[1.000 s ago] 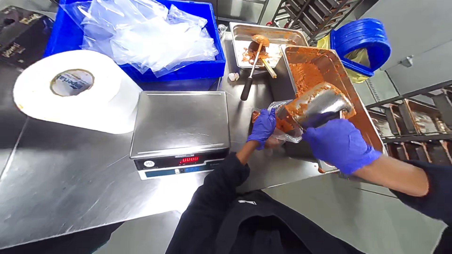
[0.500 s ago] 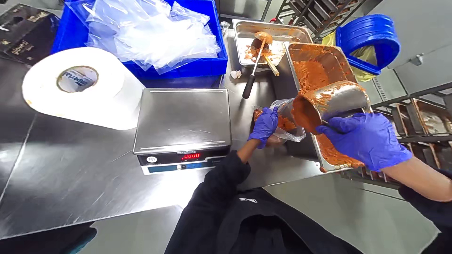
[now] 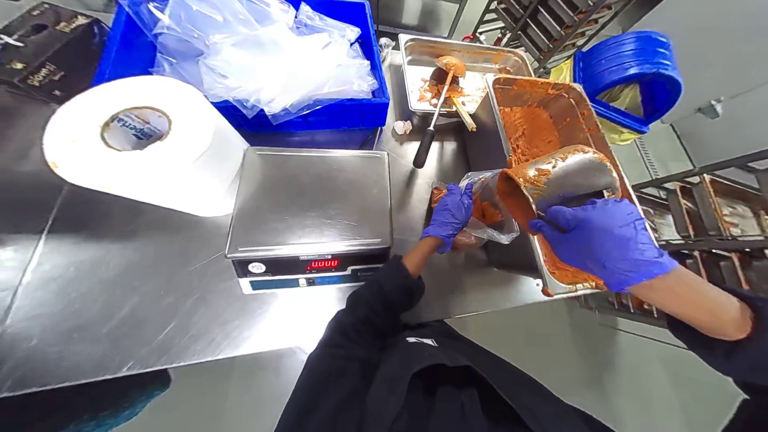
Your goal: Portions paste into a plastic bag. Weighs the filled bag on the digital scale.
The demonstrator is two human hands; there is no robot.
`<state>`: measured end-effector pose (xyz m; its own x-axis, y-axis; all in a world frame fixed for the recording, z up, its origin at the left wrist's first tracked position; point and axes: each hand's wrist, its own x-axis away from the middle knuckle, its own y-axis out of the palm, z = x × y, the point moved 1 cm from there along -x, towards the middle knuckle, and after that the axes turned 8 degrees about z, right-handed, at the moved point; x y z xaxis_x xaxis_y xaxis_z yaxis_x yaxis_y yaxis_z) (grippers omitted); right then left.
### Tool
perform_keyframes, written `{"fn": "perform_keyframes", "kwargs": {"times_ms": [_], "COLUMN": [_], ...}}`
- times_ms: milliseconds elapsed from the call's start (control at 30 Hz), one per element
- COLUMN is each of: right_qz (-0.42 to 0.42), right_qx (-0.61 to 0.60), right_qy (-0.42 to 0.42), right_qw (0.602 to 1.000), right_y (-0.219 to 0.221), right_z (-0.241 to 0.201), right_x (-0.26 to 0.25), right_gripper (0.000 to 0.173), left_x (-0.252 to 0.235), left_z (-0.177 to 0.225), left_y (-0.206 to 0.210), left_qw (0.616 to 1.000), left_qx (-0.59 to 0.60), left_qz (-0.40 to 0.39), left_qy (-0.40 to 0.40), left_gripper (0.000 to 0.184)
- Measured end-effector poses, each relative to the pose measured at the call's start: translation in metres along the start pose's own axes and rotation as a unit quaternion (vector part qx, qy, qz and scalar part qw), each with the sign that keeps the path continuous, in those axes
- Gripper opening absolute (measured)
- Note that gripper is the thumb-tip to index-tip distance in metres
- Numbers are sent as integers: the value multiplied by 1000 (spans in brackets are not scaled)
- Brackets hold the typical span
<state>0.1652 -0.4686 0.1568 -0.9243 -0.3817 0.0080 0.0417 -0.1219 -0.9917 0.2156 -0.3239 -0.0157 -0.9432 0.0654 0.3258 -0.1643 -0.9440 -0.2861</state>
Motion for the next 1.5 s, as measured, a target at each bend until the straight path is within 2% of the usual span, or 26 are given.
{"fn": "perform_keyframes", "kwargs": {"times_ms": [67, 167, 367, 500, 600, 667, 700, 767, 833, 900, 967, 1033, 1067, 1167, 1233, 1300, 1367, 1433, 1500], "right_qz": [28, 16, 57, 104, 163, 197, 203, 164, 63, -43, -143, -249, -297, -387, -406, -410, -384, -314, -225], "right_qx": [-68, -157, -226, -301, -396, -454, -458, -373, -260, -169, -63, 28, 44, 26, -27, -102, -197, -301, -371], "right_qy": [40, 162, 207, 283, 309, 321, 329, 359, 368, 318, 223, 117, 76, -15, -47, -31, 29, 105, 219], "right_qw": [996, 974, 950, 905, 849, 807, 800, 839, 891, 932, 962, 961, 951, 922, 912, 906, 901, 894, 874], "right_y": [-4, -9, -3, -2, 5, 11, 14, 16, 22, 58, 119, 169, 180, 183, 181, 180, 177, 165, 145], "right_z": [13, 36, 56, 76, 102, 126, 140, 165, 183, 202, 220, 212, 196, 154, 144, 144, 154, 168, 174], "right_x": [1, -2, 14, 25, 34, 43, 47, 48, 28, -7, -39, -55, -60, -62, -52, -38, -22, -2, 20], "right_gripper": [29, 21, 17, 14, 8, 13, 13, 5, 18, 25, 28, 27, 25, 25, 30, 33, 31, 27, 24], "left_x": [0, 0, -4, -4, -1, 2, 4, 4, 4, 7, 11, 16, 17, 20, 21, 20, 19, 18, 18], "left_z": [-3, -4, -7, -8, -7, -7, -7, -8, -10, -10, -11, -15, -18, -23, -24, -25, -25, -22, -21], "left_y": [0, 1, 4, 5, 2, -1, -1, -2, 0, -1, -3, -3, -3, -2, -3, -3, 0, 0, -2], "left_qw": [1000, 1000, 1000, 1000, 1000, 999, 999, 1000, 1000, 1000, 999, 998, 998, 996, 995, 995, 995, 995, 995], "left_qx": [1, 1, 13, 18, 19, 27, 29, 21, 12, 13, 19, 36, 47, 62, 67, 74, 67, 54, 52], "left_qz": [3, 2, 5, 5, 14, 11, 13, 19, 19, 23, 26, 37, 45, 63, 65, 65, 71, 73, 70], "left_qy": [1, 1, -2, -2, 10, 14, 14, 11, 7, 1, -13, -18, -20, -30, -33, -35, -33, -37, -39], "left_gripper": [55, 55, 55, 54, 52, 50, 49, 48, 48, 48, 48, 48, 47, 46, 45, 43, 42, 42, 43]}}
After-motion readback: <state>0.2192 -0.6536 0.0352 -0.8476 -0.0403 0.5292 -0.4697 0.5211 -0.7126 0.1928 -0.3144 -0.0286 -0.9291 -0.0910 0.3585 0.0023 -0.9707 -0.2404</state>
